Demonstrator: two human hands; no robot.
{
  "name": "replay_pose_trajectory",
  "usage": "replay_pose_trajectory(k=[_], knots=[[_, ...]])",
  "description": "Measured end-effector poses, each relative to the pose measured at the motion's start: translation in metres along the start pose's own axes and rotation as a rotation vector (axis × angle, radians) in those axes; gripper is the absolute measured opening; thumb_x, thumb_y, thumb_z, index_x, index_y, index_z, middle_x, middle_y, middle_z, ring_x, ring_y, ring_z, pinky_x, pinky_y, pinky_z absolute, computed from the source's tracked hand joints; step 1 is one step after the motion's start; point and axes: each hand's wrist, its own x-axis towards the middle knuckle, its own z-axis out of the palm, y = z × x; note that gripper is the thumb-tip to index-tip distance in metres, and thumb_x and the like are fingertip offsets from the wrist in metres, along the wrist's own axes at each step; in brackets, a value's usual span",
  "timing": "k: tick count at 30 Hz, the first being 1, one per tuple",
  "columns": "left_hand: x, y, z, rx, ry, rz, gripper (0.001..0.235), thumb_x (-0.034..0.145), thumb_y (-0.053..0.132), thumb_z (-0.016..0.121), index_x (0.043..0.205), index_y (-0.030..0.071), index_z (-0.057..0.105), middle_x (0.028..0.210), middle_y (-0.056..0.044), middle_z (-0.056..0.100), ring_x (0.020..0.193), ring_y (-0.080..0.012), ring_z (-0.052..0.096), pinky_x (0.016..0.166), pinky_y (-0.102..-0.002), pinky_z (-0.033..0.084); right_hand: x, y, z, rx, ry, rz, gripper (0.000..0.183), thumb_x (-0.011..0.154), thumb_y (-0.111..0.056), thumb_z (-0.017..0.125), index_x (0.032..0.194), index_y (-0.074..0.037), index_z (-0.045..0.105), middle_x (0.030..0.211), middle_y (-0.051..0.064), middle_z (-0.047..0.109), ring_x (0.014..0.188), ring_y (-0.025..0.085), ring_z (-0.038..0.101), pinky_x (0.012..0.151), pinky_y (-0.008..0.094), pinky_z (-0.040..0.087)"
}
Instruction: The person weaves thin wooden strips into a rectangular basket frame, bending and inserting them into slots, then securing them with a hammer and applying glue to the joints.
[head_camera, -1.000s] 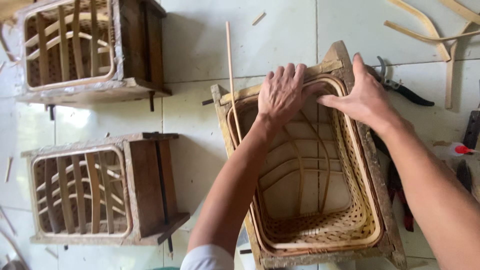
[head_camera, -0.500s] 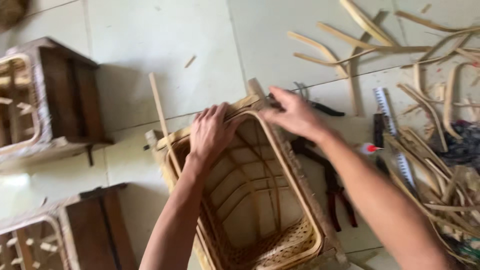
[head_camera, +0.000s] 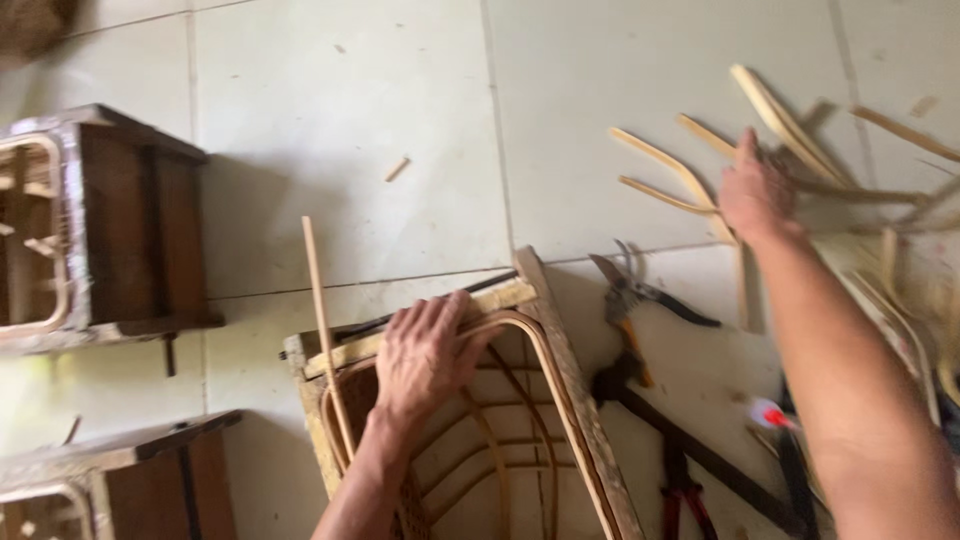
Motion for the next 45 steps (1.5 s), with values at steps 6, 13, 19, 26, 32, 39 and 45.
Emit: replay_pose_trajectory(k=[6,13,19,26,32,39,45], knots=[[-0.005,0.002,-0.002,-0.009,-0.012,-0.028,0.062,0.094,0.057,0.065,0.129,0.006,0.061,0.099,-0.010,0.072,0.086,-0.0252,0.067,0.080,-0.043,0.051,-0.012,-0.017,-0.025,-0.520,-0.016,-0.243,0.028,0.116,-0.013,0.047,0.102,-0.003,0.069,0.095,0.018,0.070,0.086,0.030,0.069,0.076,0.044,0.057],[-0.004,-0.002,0.009,0.228,0.292,0.114,0.053,0.094,0.063,0.055,0.120,0.017,0.061,0.107,-0.010,0.071,0.092,-0.0260,0.067,0.079,-0.045,0.052,-0.148,-0.154,-0.149,0.610,0.047,-0.229,0.017,0.115,-0.013,0.050,0.125,-0.007,0.062,0.091,0.009,0.067,0.070,0.017,0.060,0.061,0.032,0.050],[-0.010,-0.010,0.017,-0.047,0.247,0.117,0.053,0.094,0.053,0.067,0.122,0.008,0.060,0.099,-0.007,0.067,0.091,-0.0257,0.064,0.080,-0.044,0.050,-0.262,-0.266,-0.195,1.214,-0.245,-0.259,0.030,0.115,-0.012,0.052,0.145,-0.010,0.056,0.087,0.002,0.064,0.057,0.006,0.051,0.049,0.022,0.044],[-0.005,-0.011,0.023,-0.050,0.275,0.097,0.057,0.093,0.054,0.071,0.124,0.007,0.061,0.097,-0.007,0.066,0.091,-0.0264,0.064,0.081,-0.045,0.049,-0.302,-0.303,-0.164,1.195,-0.265,-0.097,0.038,0.115,-0.023,0.054,0.151,-0.011,0.057,0.079,-0.001,0.060,0.051,0.003,0.047,0.039,0.019,0.043],[-0.006,-0.009,0.025,-0.054,0.140,0.058,0.054,0.097,0.056,0.068,0.121,0.008,0.060,0.099,-0.007,0.067,0.088,-0.0233,0.064,0.079,-0.044,0.050,-0.313,-0.284,-0.149,1.106,-0.327,-0.042,0.041,0.113,-0.025,0.053,0.152,-0.011,0.056,0.081,-0.003,0.059,0.058,0.001,0.048,0.045,0.017,0.043],[-0.006,-0.009,0.012,0.021,0.038,0.037,0.047,0.088,0.024,0.067,0.133,0.013,0.056,0.111,-0.006,0.069,0.108,-0.0259,0.065,0.095,-0.045,0.052,-0.297,-0.307,-0.156,0.698,-0.306,-0.198,0.038,0.110,-0.023,0.057,0.146,-0.012,0.061,0.095,0.011,0.073,0.073,0.007,0.061,0.059,0.026,0.051],[0.002,-0.012,0.019,-0.032,-0.001,0.030,0.061,0.091,0.055,0.067,0.128,0.008,0.055,0.112,-0.010,0.068,0.107,-0.0293,0.064,0.094,-0.048,0.050,-0.295,-0.298,-0.161,0.540,-0.368,-0.070,0.040,0.107,-0.028,0.059,0.144,-0.014,0.063,0.089,0.018,0.076,0.069,0.014,0.061,0.066,0.032,0.053]])
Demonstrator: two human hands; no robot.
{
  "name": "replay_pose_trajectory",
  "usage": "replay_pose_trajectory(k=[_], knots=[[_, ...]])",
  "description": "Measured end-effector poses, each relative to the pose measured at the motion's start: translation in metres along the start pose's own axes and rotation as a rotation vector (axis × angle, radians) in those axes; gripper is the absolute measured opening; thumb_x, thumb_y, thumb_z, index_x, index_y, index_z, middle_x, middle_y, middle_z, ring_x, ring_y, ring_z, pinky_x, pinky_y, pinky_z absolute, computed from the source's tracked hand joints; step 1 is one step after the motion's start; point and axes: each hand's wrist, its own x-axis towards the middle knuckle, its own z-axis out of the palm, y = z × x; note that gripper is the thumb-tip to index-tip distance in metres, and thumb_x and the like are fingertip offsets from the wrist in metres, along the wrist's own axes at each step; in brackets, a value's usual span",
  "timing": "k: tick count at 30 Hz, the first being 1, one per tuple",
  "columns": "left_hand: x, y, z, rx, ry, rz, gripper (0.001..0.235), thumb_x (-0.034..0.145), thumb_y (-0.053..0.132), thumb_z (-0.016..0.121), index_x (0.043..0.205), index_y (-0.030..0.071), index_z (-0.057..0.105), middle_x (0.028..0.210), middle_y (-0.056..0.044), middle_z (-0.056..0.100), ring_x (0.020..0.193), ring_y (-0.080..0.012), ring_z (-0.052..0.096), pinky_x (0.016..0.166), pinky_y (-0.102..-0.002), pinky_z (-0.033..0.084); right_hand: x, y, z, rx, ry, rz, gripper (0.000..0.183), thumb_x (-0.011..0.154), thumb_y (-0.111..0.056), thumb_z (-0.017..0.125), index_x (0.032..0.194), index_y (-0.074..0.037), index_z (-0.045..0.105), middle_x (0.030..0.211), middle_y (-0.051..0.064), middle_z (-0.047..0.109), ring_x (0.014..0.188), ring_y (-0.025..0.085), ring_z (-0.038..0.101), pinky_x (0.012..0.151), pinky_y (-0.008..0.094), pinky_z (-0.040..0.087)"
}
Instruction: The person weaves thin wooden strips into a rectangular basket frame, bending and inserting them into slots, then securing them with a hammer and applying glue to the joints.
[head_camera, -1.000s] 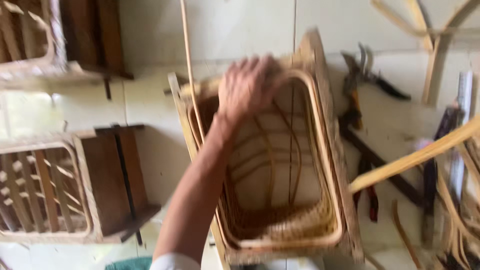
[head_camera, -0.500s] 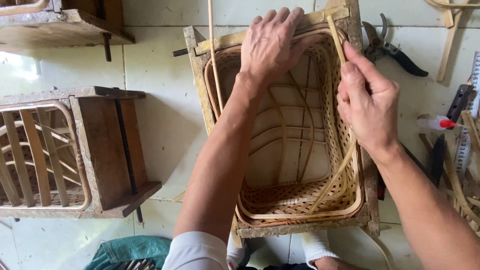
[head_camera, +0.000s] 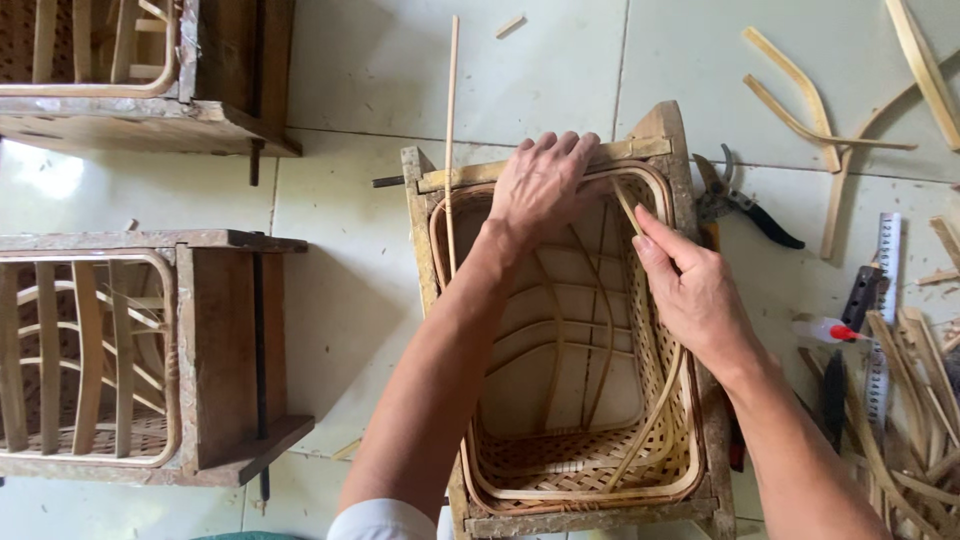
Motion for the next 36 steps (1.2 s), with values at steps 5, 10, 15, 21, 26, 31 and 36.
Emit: replay_pose_trajectory(k=[5,10,15,21,26,31,36], knots=[[0.002,-0.003,0.002,-0.009,-0.046,0.003,0.064,0.093,0.061,0.063,0.127,0.008,0.055,0.114,-0.013,0.068,0.108,-0.0302,0.064,0.096,-0.048,0.050,0.005,-0.020,-0.001,-0.001,0.006,-0.117,0.040,0.112,-0.027,0.059,0.149,-0.013,0.061,0.093,0.019,0.072,0.074,0.015,0.065,0.067,0.034,0.055],[0.007,0.000,-0.002,0.007,-0.055,0.022,0.066,0.091,0.056,0.068,0.136,0.010,0.050,0.125,-0.010,0.066,0.120,-0.0281,0.059,0.108,-0.052,0.043,0.002,-0.060,-0.024,-0.579,-0.191,0.101,0.043,0.106,-0.030,0.061,0.148,-0.021,0.058,0.092,0.012,0.072,0.071,0.026,0.069,0.062,0.039,0.059],[-0.065,-0.015,-0.023,0.504,0.318,-0.125,0.098,0.078,0.020,0.080,0.160,0.016,0.026,0.163,-0.009,0.034,0.152,-0.0286,0.035,0.125,-0.058,0.027,-0.077,-0.052,0.007,-0.347,0.037,-0.644,0.044,0.094,-0.024,0.069,0.133,-0.008,0.061,0.125,0.019,0.067,0.108,0.033,0.068,0.091,0.043,0.059],[-0.140,-0.022,-0.039,-0.024,0.387,-0.516,0.088,0.085,0.006,0.069,0.159,-0.002,0.022,0.164,-0.033,0.018,0.150,-0.0486,0.027,0.120,-0.057,0.026,-0.176,-0.010,0.114,-0.075,-0.608,-0.549,0.048,0.092,-0.040,0.084,0.123,-0.003,0.075,0.123,0.029,0.065,0.109,0.038,0.065,0.094,0.043,0.052],[-0.142,-0.011,-0.028,-0.002,0.397,-0.509,0.080,0.085,-0.006,0.054,0.160,-0.001,0.027,0.168,-0.030,0.020,0.152,-0.0456,0.031,0.129,-0.046,0.029,-0.192,0.003,0.125,0.081,-0.938,0.076,0.044,0.087,-0.036,0.075,0.122,-0.011,0.075,0.091,0.009,0.069,0.072,0.021,0.071,0.078,0.032,0.064],[-0.142,-0.010,-0.031,0.128,0.362,-0.438,0.084,0.081,-0.004,0.054,0.160,-0.003,0.024,0.170,-0.023,0.022,0.160,-0.0407,0.028,0.135,-0.049,0.023,-0.178,-0.016,0.123,0.124,-0.798,-0.002,0.032,0.074,-0.033,0.086,0.094,-0.008,0.083,0.077,0.006,0.072,0.065,0.016,0.066,0.063,0.035,0.058],[-0.138,0.000,-0.029,0.183,0.294,-0.558,0.082,0.083,0.001,0.058,0.159,0.004,0.027,0.168,-0.014,0.024,0.154,-0.0480,0.024,0.123,-0.056,0.025,-0.168,-0.025,0.125,0.136,-0.875,0.142,0.032,0.075,-0.033,0.089,0.084,-0.004,0.080,0.075,0.006,0.074,0.065,0.013,0.068,0.065,0.034,0.057]])
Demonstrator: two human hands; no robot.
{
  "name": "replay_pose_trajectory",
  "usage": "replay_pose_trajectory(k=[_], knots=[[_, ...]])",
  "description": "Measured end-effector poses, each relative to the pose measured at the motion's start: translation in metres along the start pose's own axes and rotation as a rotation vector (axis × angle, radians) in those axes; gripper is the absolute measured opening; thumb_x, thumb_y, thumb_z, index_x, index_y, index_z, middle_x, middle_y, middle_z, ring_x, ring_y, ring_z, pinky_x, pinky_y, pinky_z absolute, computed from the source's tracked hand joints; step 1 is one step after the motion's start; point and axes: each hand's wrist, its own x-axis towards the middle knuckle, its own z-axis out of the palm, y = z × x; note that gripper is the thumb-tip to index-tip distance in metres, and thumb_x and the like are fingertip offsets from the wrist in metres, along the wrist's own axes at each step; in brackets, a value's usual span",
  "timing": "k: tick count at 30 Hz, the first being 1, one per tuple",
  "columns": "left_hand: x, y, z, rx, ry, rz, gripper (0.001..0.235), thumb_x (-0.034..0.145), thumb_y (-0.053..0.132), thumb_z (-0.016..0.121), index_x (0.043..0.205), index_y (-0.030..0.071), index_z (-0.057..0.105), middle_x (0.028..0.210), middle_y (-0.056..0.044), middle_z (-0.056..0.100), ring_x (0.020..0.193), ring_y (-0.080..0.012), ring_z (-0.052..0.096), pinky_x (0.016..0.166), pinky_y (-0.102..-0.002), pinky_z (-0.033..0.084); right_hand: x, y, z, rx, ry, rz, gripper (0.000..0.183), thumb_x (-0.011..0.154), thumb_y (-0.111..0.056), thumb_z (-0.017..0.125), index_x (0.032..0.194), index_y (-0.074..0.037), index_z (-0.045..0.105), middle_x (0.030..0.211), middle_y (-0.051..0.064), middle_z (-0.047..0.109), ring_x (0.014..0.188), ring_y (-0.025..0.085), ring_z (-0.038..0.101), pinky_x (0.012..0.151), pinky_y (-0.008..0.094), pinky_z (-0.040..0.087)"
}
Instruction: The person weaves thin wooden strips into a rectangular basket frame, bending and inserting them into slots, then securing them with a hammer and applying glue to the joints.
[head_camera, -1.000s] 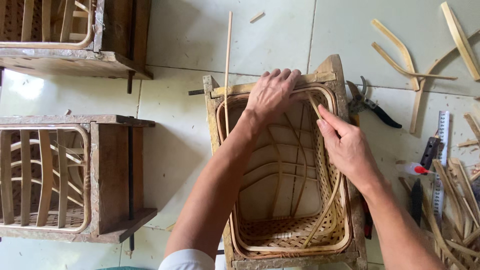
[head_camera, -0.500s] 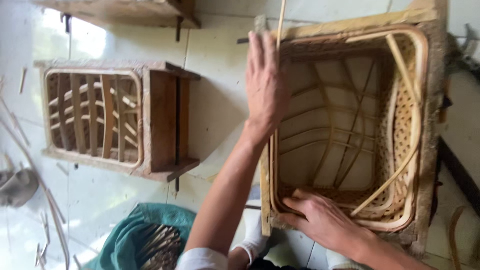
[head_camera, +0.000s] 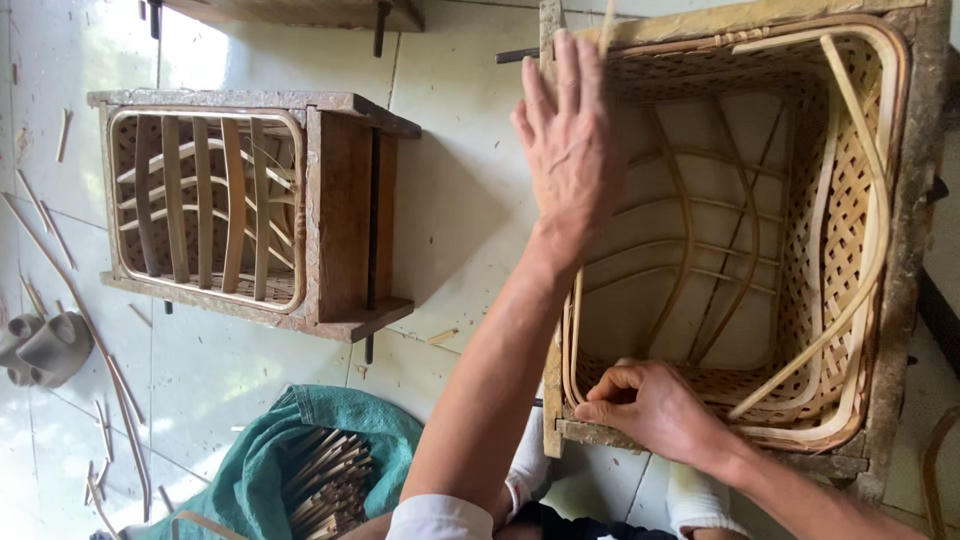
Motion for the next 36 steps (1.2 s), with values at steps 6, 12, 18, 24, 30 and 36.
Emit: replay_pose_trajectory(k=[6,12,18,24,30,36], knots=[[0.001,-0.003,-0.006,-0.046,-0.004,0.053,0.082,0.083,-0.002,0.056,0.160,-0.002,0.027,0.169,-0.018,0.025,0.157,-0.0465,0.025,0.129,-0.050,0.025,-0.014,0.006,0.008,-0.095,0.079,-0.030,0.027,0.080,-0.036,0.084,0.091,-0.012,0.083,0.084,0.005,0.076,0.071,0.016,0.071,0.070,0.035,0.059],[-0.002,-0.012,-0.008,-0.033,0.037,0.111,0.078,0.081,-0.003,0.055,0.155,-0.010,0.029,0.164,-0.027,0.031,0.156,-0.0424,0.027,0.133,-0.045,0.020,-0.039,-0.022,-0.011,-0.453,0.213,-0.560,0.048,0.080,-0.029,0.079,0.117,0.001,0.075,0.118,0.024,0.069,0.109,0.041,0.064,0.094,0.053,0.049],[-0.002,-0.008,-0.016,-0.135,0.084,0.091,0.070,0.087,-0.002,0.053,0.154,-0.008,0.034,0.162,-0.028,0.033,0.155,-0.0439,0.025,0.132,-0.046,0.021,0.058,-0.091,-0.188,-1.117,0.696,-0.976,0.048,0.098,-0.007,0.065,0.142,0.007,0.056,0.143,0.027,0.061,0.133,0.039,0.060,0.120,0.047,0.042],[0.000,-0.007,-0.022,-0.045,0.044,0.084,0.070,0.087,-0.004,0.051,0.154,-0.011,0.032,0.162,-0.029,0.034,0.156,-0.0427,0.027,0.133,-0.047,0.022,0.170,-0.176,-0.262,-1.633,0.829,-1.155,0.018,0.096,-0.029,0.059,0.107,-0.019,0.070,0.121,0.003,0.073,0.124,0.020,0.064,0.111,0.038,0.045],[-0.018,0.002,-0.032,-0.102,0.070,-0.111,0.078,0.094,0.018,0.058,0.156,-0.011,0.020,0.162,-0.035,0.027,0.150,-0.0453,0.030,0.118,-0.048,0.032,0.112,-0.145,-0.261,-1.583,0.532,-0.732,0.041,0.106,-0.042,0.057,0.074,-0.019,0.068,0.059,0.000,0.060,0.048,0.013,0.053,0.050,0.029,0.047],[-0.028,0.006,-0.032,-0.102,0.043,-0.195,0.087,0.099,0.035,0.066,0.158,-0.009,0.019,0.153,-0.031,0.043,0.124,-0.0406,0.056,0.095,-0.046,0.052,0.142,-0.046,-0.228,-1.157,0.816,-0.898,0.019,0.110,-0.026,0.072,0.097,-0.011,0.075,0.078,0.003,0.068,0.062,0.011,0.055,0.053,0.026,0.046]])
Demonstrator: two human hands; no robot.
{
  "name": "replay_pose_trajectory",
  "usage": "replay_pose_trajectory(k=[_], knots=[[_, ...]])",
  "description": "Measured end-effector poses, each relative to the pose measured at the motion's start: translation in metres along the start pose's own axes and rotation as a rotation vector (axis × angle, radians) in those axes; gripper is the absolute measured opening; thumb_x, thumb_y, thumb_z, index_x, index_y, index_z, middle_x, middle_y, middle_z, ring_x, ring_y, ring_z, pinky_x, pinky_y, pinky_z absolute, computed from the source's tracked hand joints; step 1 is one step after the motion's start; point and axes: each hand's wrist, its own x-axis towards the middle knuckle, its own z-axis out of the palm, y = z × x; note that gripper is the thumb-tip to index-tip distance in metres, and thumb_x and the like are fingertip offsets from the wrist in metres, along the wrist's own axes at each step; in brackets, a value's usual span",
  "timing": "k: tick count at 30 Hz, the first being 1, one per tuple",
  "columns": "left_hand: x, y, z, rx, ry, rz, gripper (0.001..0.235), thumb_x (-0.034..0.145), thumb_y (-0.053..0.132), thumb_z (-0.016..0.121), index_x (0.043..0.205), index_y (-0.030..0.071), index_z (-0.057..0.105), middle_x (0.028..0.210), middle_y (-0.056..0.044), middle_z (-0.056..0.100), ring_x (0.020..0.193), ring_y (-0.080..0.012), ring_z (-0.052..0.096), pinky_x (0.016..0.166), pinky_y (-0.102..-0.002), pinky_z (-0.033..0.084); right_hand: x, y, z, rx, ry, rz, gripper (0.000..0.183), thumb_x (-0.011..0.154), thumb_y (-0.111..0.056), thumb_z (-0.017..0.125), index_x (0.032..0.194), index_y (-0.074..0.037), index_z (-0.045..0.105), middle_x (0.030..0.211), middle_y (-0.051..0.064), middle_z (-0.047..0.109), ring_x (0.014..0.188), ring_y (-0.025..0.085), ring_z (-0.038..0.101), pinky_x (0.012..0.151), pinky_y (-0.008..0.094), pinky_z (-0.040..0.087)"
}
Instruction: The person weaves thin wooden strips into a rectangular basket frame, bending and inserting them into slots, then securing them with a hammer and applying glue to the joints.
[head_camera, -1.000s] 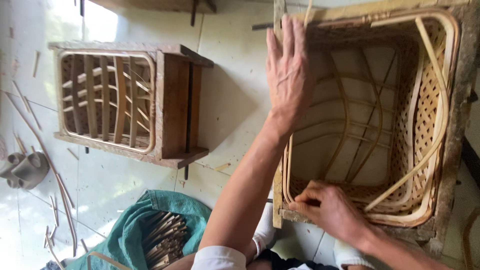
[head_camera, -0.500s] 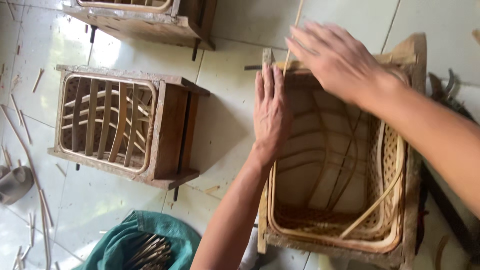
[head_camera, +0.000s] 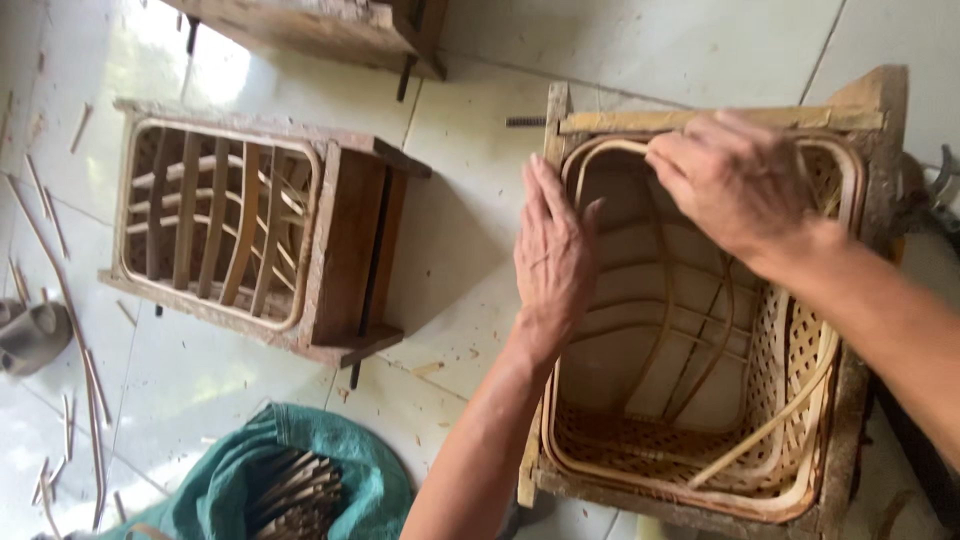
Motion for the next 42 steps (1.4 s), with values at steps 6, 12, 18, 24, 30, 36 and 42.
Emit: replay_pose_trajectory(k=[6,12,18,24,30,36,42], knots=[[0.044,-0.007,0.009,-0.085,-0.143,-0.122,0.083,0.094,0.028,0.064,0.154,-0.011,0.022,0.114,-0.028,0.065,0.100,-0.0408,0.067,0.086,-0.048,0.055,0.009,-0.008,-0.001,-0.016,0.065,-0.073,0.014,0.110,-0.019,0.072,0.101,-0.009,0.073,0.076,0.002,0.064,0.068,0.011,0.057,0.059,0.025,0.049],[0.050,-0.026,0.019,-0.105,-0.184,-0.055,0.072,0.095,0.027,0.064,0.145,-0.012,0.029,0.100,-0.031,0.068,0.085,-0.0447,0.069,0.078,-0.052,0.056,0.008,0.000,0.014,-0.166,0.065,-0.138,0.008,0.108,-0.010,0.066,0.103,-0.010,0.071,0.096,0.006,0.068,0.086,0.014,0.063,0.066,0.022,0.053],[0.048,-0.029,0.019,-0.190,-0.070,-0.003,0.058,0.092,0.028,0.066,0.136,-0.001,0.041,0.097,-0.023,0.072,0.086,-0.0408,0.071,0.079,-0.051,0.056,0.045,-0.014,-0.041,-0.216,-0.014,-0.085,0.032,0.082,-0.037,0.075,0.100,-0.011,0.073,0.094,0.008,0.070,0.090,0.021,0.066,0.081,0.034,0.057],[0.042,-0.024,0.005,-0.304,-0.031,0.007,0.048,0.094,0.025,0.066,0.133,0.005,0.047,0.095,-0.018,0.073,0.085,-0.0403,0.071,0.078,-0.051,0.057,-0.005,0.029,-0.083,-0.268,-0.186,-0.013,0.021,0.098,-0.030,0.074,0.101,-0.010,0.073,0.092,0.008,0.075,0.083,0.018,0.072,0.081,0.031,0.061],[0.045,-0.029,0.010,-0.197,-0.067,0.011,0.061,0.091,0.023,0.069,0.141,-0.003,0.045,0.097,-0.023,0.073,0.081,-0.0413,0.072,0.076,-0.050,0.057,-0.055,0.066,-0.038,-0.184,-0.114,0.002,0.022,0.107,-0.020,0.068,0.089,-0.007,0.069,0.085,0.011,0.073,0.072,0.016,0.070,0.056,0.026,0.057],[0.049,-0.017,-0.005,-0.066,-0.107,0.010,0.075,0.087,0.023,0.072,0.146,-0.010,0.040,0.110,-0.023,0.070,0.097,-0.0400,0.066,0.088,-0.048,0.050,-0.022,0.047,-0.061,-0.102,-0.161,0.102,0.024,0.107,-0.016,0.066,0.086,-0.005,0.066,0.078,0.010,0.070,0.063,0.016,0.065,0.050,0.028,0.055],[0.063,0.037,-0.005,-0.110,-0.036,0.672,0.043,0.084,0.010,0.070,0.127,0.008,0.065,0.122,-0.012,0.062,0.117,-0.0337,0.058,0.104,-0.043,0.046,-0.018,0.045,-0.058,-0.110,-0.143,0.110,0.025,0.109,-0.010,0.064,0.085,-0.004,0.068,0.079,0.012,0.072,0.065,0.016,0.069,0.050,0.028,0.055]])
